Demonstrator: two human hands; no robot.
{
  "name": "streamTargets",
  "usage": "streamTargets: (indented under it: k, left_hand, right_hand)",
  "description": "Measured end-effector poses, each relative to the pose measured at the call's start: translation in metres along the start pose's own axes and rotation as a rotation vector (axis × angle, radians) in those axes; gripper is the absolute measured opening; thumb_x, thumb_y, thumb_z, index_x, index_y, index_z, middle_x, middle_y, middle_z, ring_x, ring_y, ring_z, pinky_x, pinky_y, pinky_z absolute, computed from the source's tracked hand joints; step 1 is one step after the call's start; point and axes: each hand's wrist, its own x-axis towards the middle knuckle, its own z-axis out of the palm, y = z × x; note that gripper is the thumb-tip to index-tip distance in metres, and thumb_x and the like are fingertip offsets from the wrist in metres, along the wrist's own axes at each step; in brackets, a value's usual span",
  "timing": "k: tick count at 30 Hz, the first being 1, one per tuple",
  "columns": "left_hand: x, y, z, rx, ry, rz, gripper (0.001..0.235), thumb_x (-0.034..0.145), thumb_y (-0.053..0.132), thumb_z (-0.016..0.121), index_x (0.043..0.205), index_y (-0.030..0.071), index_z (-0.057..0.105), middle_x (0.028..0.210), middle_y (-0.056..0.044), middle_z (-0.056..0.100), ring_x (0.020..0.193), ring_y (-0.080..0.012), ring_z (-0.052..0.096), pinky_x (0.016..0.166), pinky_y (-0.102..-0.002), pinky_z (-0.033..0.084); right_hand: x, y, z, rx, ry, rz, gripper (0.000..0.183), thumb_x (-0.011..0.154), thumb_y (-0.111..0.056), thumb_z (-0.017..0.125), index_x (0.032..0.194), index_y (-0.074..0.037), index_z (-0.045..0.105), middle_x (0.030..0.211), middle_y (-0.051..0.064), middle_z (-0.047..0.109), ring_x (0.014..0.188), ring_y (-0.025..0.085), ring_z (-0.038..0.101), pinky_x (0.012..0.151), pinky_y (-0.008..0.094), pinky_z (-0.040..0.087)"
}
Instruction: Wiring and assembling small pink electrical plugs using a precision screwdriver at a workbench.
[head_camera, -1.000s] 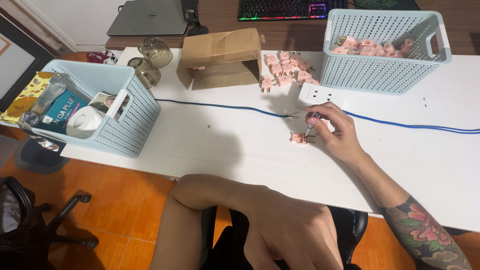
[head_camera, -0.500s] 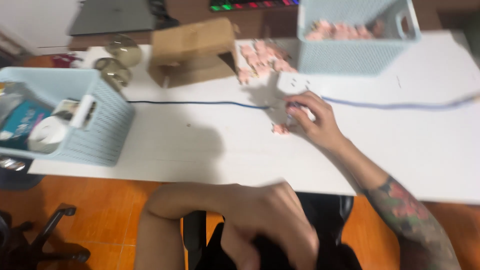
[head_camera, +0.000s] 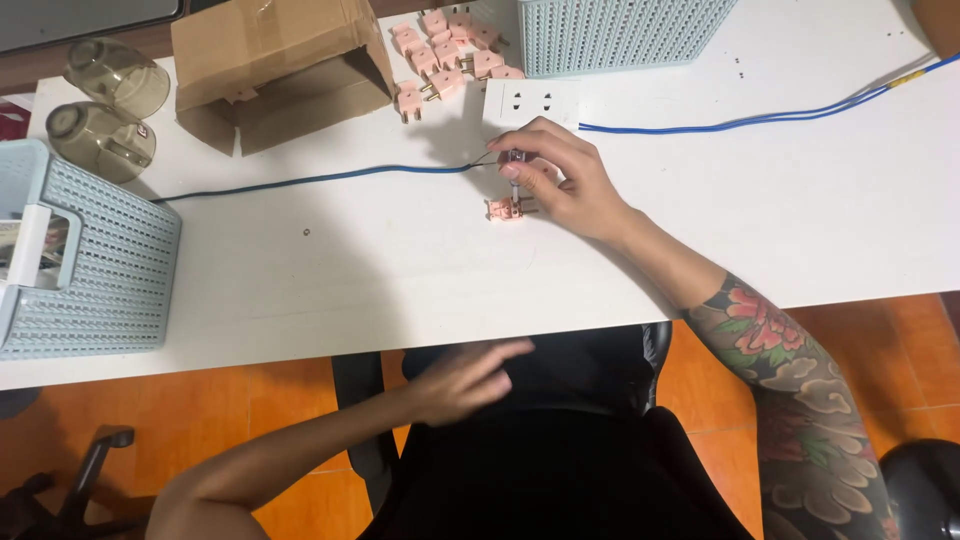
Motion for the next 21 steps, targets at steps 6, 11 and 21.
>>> streamTargets:
  k: [6, 11, 21]
  left_hand:
    - [-0.006, -0.232, 0.044, 0.849, 0.69, 0.042, 0.048, 0.12, 0.033, 0.057, 0.166, 0.021, 0.054, 0.128, -0.001, 0.057, 0.131, -0.0208, 0.059, 0.122, -0.039, 0.048]
    - [0.001, -0.136, 0.006, 0.168, 0.64, -0.533, 0.069, 0.117, 0.049, 0.055, 0.176, 0.021, 0.034, 0.154, -0.008, 0.045, 0.149, -0.0271, 0.045, 0.129, -0.039, 0.043]
    - [-0.015, 0.016, -0.011, -0.563, 0.427, -1.324, 0.143, 0.091, 0.106, 0.039, 0.186, 0.009, -0.004, 0.189, -0.034, 0.014, 0.173, -0.0513, 0.025, 0.136, -0.069, 0.034]
  right_hand:
    - [-0.003, 0.007, -0.001, 0.017, -0.012, 0.014, 0.024, 0.117, -0.013, 0.074, 0.139, -0.005, 0.079, 0.11, 0.014, 0.078, 0.102, 0.028, 0.076, 0.098, 0.046, 0.064]
    - [-0.001, 0.006, -0.002, 0.007, -0.028, 0.019, 0.025, 0.117, -0.014, 0.073, 0.141, -0.006, 0.078, 0.111, 0.013, 0.078, 0.103, 0.027, 0.076, 0.099, 0.046, 0.065]
    - [-0.007, 0.029, 0.001, 0.003, -0.046, -0.03, 0.024, 0.117, -0.011, 0.075, 0.14, -0.004, 0.078, 0.11, 0.016, 0.076, 0.103, 0.032, 0.076, 0.097, 0.049, 0.063]
